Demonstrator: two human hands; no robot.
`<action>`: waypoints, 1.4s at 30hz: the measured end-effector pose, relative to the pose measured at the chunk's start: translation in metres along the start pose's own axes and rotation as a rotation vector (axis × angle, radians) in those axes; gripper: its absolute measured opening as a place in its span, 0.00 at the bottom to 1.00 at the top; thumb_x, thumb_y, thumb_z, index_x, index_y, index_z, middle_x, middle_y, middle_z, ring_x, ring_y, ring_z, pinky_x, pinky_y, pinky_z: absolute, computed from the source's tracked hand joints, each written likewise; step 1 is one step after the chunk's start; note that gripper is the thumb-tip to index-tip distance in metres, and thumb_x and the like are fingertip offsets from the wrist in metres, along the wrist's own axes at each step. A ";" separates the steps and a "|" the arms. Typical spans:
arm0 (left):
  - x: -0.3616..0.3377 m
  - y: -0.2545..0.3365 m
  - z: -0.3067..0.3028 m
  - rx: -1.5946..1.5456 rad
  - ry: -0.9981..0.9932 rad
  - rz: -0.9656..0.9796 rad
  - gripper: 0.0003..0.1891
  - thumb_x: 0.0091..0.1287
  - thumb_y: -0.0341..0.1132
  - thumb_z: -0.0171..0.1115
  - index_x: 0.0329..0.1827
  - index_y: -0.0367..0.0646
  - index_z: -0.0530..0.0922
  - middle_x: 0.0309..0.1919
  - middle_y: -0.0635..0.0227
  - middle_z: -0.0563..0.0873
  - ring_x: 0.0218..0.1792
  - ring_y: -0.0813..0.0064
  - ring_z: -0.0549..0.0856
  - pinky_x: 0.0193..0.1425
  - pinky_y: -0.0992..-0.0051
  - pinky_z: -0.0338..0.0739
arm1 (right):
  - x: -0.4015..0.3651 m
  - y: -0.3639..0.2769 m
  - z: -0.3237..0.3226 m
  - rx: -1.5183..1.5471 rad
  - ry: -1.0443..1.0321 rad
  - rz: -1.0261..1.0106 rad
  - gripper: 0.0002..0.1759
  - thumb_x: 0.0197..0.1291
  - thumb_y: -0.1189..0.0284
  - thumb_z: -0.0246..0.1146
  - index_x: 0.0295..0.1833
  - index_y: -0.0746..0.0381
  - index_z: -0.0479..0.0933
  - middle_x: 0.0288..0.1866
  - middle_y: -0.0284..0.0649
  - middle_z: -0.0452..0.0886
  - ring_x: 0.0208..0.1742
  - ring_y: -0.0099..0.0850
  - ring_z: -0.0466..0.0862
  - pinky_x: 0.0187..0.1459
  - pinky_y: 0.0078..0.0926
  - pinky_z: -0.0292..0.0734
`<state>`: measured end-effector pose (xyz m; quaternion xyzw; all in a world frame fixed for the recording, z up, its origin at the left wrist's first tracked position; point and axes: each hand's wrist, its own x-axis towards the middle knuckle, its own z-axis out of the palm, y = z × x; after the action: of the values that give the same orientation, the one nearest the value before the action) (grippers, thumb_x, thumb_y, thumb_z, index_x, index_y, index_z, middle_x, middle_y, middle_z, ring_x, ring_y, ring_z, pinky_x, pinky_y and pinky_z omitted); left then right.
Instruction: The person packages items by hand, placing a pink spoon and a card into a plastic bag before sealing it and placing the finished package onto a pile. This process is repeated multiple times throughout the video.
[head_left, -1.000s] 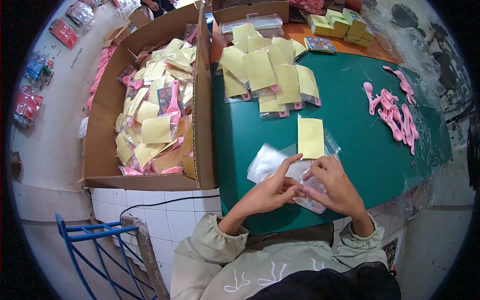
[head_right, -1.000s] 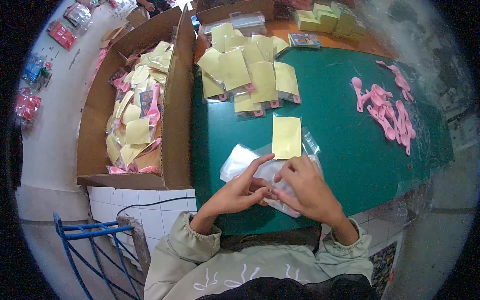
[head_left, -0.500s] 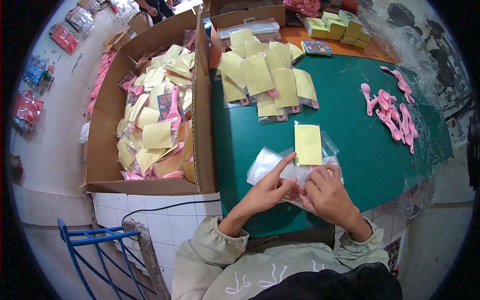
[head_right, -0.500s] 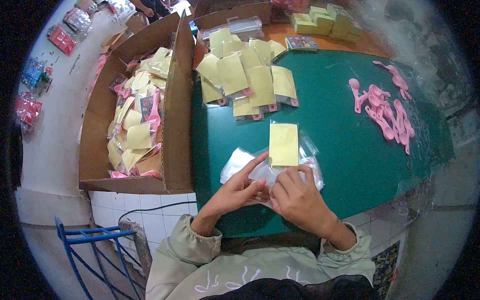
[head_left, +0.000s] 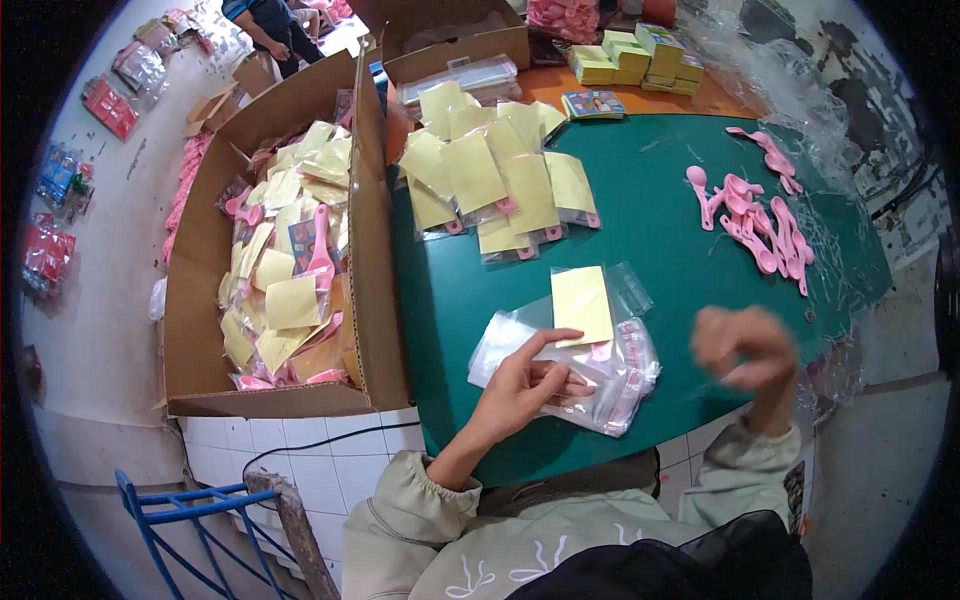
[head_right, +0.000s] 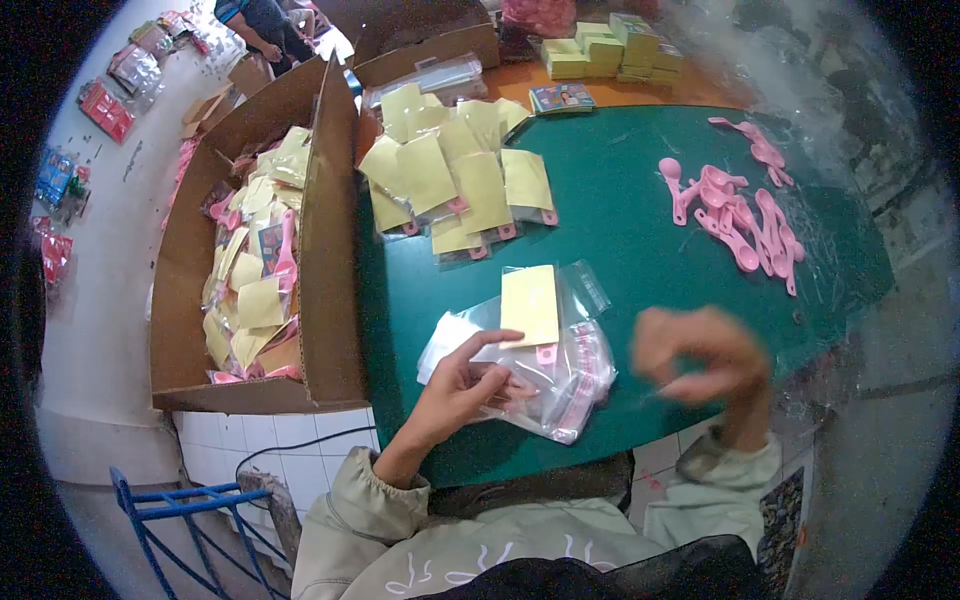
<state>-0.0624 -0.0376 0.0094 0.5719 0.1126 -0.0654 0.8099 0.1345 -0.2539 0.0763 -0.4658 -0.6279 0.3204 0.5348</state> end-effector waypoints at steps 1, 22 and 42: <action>0.001 -0.004 -0.005 0.101 -0.020 -0.014 0.16 0.71 0.30 0.47 0.62 0.41 0.67 0.37 0.64 0.84 0.43 0.78 0.84 0.45 0.80 0.78 | -0.025 0.002 -0.023 0.025 0.215 0.004 0.11 0.47 0.72 0.67 0.30 0.62 0.70 0.25 0.35 0.73 0.27 0.29 0.72 0.31 0.28 0.66; -0.046 -0.008 0.031 -0.223 -0.079 0.051 0.15 0.72 0.27 0.44 0.60 0.36 0.67 0.48 0.56 0.80 0.52 0.68 0.81 0.55 0.75 0.75 | -0.012 0.027 0.117 -0.653 0.487 0.306 0.14 0.40 0.81 0.70 0.36 0.63 0.76 0.44 0.42 0.71 0.41 0.33 0.78 0.40 0.27 0.78; -0.061 -0.039 0.054 0.506 0.376 0.162 0.07 0.58 0.24 0.65 0.37 0.35 0.76 0.42 0.64 0.79 0.40 0.80 0.81 0.37 0.82 0.81 | -0.025 0.024 0.154 0.307 0.835 0.746 0.06 0.59 0.82 0.60 0.38 0.71 0.69 0.30 0.41 0.78 0.29 0.24 0.82 0.30 0.16 0.79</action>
<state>-0.1250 -0.1030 0.0065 0.7643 0.1946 0.0804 0.6095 -0.0093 -0.2536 0.0112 -0.6595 -0.1036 0.3638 0.6496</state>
